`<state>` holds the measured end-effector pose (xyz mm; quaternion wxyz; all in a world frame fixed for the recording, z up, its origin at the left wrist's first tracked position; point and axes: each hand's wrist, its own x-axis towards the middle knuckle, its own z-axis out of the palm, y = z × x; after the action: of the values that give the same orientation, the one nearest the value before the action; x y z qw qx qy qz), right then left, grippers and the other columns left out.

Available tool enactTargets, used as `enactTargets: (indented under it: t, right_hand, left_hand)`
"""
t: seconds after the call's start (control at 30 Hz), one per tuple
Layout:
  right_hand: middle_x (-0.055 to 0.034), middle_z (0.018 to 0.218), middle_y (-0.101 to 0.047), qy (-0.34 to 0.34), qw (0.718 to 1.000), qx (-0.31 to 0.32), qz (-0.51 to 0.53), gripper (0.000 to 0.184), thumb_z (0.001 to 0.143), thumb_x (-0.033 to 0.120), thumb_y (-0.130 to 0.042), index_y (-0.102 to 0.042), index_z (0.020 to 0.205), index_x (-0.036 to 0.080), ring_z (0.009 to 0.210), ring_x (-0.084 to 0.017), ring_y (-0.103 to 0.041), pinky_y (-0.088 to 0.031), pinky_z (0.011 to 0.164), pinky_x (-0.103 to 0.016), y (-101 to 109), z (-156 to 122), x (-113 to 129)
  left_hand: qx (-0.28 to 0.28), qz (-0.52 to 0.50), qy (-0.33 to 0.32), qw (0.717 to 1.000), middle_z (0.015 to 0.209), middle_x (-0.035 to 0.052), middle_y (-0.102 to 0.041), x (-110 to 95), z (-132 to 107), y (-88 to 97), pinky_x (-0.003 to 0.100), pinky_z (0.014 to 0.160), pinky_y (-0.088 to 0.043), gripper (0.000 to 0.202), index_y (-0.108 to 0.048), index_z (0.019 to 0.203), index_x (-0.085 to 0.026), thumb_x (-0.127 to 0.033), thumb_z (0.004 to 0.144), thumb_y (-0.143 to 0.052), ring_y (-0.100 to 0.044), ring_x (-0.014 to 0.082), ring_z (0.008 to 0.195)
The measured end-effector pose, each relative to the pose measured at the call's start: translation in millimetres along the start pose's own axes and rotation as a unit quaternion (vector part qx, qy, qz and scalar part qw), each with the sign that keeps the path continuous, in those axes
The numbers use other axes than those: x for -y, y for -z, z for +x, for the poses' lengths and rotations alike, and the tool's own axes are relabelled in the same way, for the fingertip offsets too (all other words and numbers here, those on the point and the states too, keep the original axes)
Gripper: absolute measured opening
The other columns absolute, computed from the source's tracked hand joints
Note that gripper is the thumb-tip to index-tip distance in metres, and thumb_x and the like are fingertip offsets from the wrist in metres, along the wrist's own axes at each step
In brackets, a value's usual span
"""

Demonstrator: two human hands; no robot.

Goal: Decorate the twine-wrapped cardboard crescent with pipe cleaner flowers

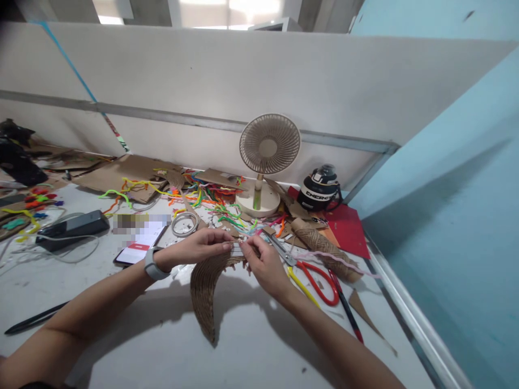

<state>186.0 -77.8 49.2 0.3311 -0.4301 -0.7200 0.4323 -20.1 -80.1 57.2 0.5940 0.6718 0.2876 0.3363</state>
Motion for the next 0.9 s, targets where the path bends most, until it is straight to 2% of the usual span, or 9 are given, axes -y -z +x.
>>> enactTargets:
  t: [0.23,0.3,0.4,0.47,0.53,0.67,0.77,0.9]
  right_hand:
    - [0.0037,0.058,-0.052,-0.006,1.0,0.001,-0.014,0.031,0.09,0.05,-0.046,-0.052,0.081,0.02,0.049,-0.012,-0.05,-0.039,0.047,-0.024,0.3,1.2,-0.4]
    - [0.0019,0.063,-0.055,0.014,0.998,-0.028,-0.048,0.028,0.09,0.047,-0.048,-0.053,0.085,0.02,0.055,-0.013,-0.053,-0.042,0.05,-0.025,0.9,1.4,0.9]
    - [-0.0053,0.085,-0.06,0.127,0.974,-0.117,-0.148,0.019,0.086,0.038,-0.055,-0.054,0.093,0.02,0.078,-0.019,-0.059,-0.048,0.066,-0.032,2.4,1.5,4.8]
    - [-0.0096,0.098,-0.06,0.224,0.938,-0.158,-0.211,0.016,0.084,0.031,-0.058,-0.055,0.094,0.02,0.094,-0.023,-0.057,-0.047,0.081,-0.038,3.1,0.8,7.4]
    - [-0.01,0.097,-0.058,0.291,0.905,-0.174,-0.258,0.011,0.083,0.026,-0.059,-0.056,0.091,0.02,0.097,-0.024,-0.055,-0.045,0.085,-0.04,3.2,-0.7,9.1]
    - [-0.006,0.08,-0.058,0.337,0.868,-0.146,-0.335,0.003,0.082,0.022,-0.058,-0.057,0.082,0.02,0.082,-0.022,-0.054,-0.043,0.076,-0.036,2.0,-4.6,10.2]
    - [-0.0056,0.077,-0.059,0.336,0.87,-0.119,-0.34,0.005,0.084,0.022,-0.057,-0.056,0.081,0.019,0.078,-0.021,-0.053,-0.042,0.073,-0.034,2.3,-6.4,11.8]
    - [-0.0052,0.078,-0.06,0.329,0.879,-0.118,-0.325,0.006,0.085,0.024,-0.056,-0.057,0.081,0.019,0.079,-0.02,-0.054,-0.042,0.074,-0.033,4.2,-7.3,15.9]
  left_hand:
    - [-0.009,0.038,-0.006,0.999,0.094,0.0062,-0.065,-1.3,0.5,0.1,0.025,0.074,-0.045,0.03,-0.063,0.105,-0.014,-0.038,0.09,-0.053,-0.056,0.0134,0.081]
    - [-0.017,0.05,-0.002,0.999,0.09,0.0048,-0.064,-2.6,0.5,-0.5,0.024,0.072,-0.044,0.03,-0.063,0.104,-0.013,-0.037,0.09,-0.052,-0.055,0.0125,0.078]
    - [-0.032,0.084,0.004,0.996,0.087,0.0031,-0.063,-4.3,0.3,-1.3,0.023,0.071,-0.044,0.028,-0.062,0.103,-0.013,-0.035,0.09,-0.05,-0.054,0.012,0.076]
    - [-0.044,0.113,0.004,0.993,0.084,0.0024,-0.062,-4.7,0.0,-2.2,0.023,0.07,-0.044,0.027,-0.062,0.099,-0.013,-0.034,0.091,-0.048,-0.053,0.012,0.076]
    - [-0.058,0.142,0.002,0.988,0.081,0.0016,-0.06,-5.2,-0.6,-4.0,0.023,0.067,-0.043,0.026,-0.062,0.094,-0.012,-0.034,0.091,-0.046,-0.052,0.0118,0.073]
    - [-0.09,0.213,0.004,0.973,0.078,0.0018,-0.061,-9.8,-4.4,-11.7,0.023,0.066,-0.044,0.025,-0.062,0.092,-0.013,-0.031,0.091,-0.045,-0.054,0.0122,0.071]
    - [-0.105,0.274,-0.001,0.956,0.082,0.0034,-0.065,-16.8,-9.0,-18.3,0.024,0.068,-0.045,0.024,-0.063,0.094,-0.014,-0.03,0.091,-0.046,-0.057,0.0137,0.074]
    - [-0.105,0.312,-0.009,0.944,0.085,0.005,-0.066,-25.5,-13.4,-23.4,0.024,0.069,-0.045,0.025,-0.063,0.096,-0.014,-0.031,0.091,-0.045,-0.059,0.0149,0.076]
